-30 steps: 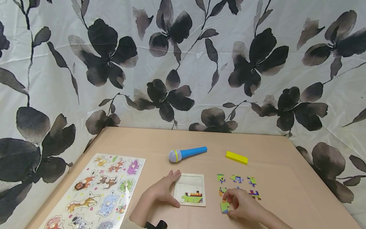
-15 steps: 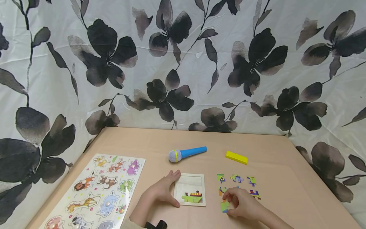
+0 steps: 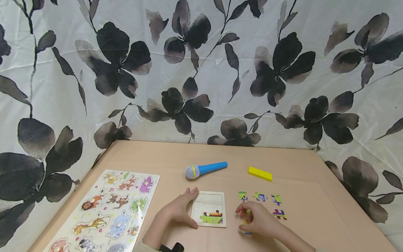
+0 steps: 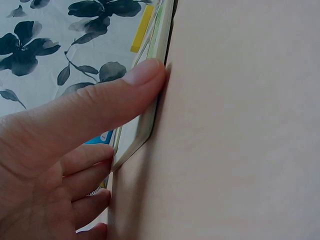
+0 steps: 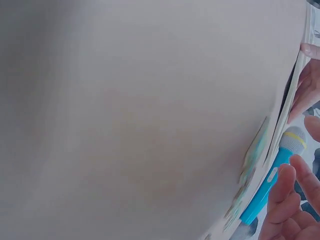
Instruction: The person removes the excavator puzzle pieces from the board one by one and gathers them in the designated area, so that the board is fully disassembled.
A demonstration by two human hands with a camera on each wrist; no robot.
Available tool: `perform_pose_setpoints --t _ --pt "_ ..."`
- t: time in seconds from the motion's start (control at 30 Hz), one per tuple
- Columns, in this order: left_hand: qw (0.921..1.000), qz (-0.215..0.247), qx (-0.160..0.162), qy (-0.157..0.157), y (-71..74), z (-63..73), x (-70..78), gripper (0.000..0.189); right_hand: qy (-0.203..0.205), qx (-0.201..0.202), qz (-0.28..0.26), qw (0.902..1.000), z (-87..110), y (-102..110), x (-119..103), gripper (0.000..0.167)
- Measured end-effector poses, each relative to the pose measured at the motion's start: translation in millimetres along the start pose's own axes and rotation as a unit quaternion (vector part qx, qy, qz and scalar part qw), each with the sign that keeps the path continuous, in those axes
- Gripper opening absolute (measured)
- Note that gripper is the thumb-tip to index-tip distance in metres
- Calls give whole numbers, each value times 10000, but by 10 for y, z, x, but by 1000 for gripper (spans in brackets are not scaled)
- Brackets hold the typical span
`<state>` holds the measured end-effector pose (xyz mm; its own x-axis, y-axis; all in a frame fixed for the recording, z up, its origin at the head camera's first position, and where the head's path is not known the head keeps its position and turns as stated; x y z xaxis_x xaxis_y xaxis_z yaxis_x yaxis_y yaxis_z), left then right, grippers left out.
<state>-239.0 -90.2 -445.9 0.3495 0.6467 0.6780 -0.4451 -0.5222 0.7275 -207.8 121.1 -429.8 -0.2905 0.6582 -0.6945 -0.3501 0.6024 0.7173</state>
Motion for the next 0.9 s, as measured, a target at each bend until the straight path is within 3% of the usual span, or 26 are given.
perform_pose_setpoints --t 0.27,0.57,0.9 --pt "10000 -20 -5 6 -3 -2 2 104 200 -1 -196 9996 -106 -126 -164 30" --pt "10000 38 3 58 -2 14 -10 104 57 -161 -443 9989 -290 -308 -330 29" --pt "10000 -26 5 -18 3 -1 -4 104 249 -262 -420 9985 -452 -422 -501 30"
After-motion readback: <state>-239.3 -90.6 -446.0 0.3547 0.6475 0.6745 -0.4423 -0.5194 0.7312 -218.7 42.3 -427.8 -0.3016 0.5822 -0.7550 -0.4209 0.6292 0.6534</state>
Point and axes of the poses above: each hand's wrist, its own z-axis away from the middle knuckle, its own y-axis out of the back of the hand, x = y × z, the point moved 8 cm from there along -z, towards the middle knuckle
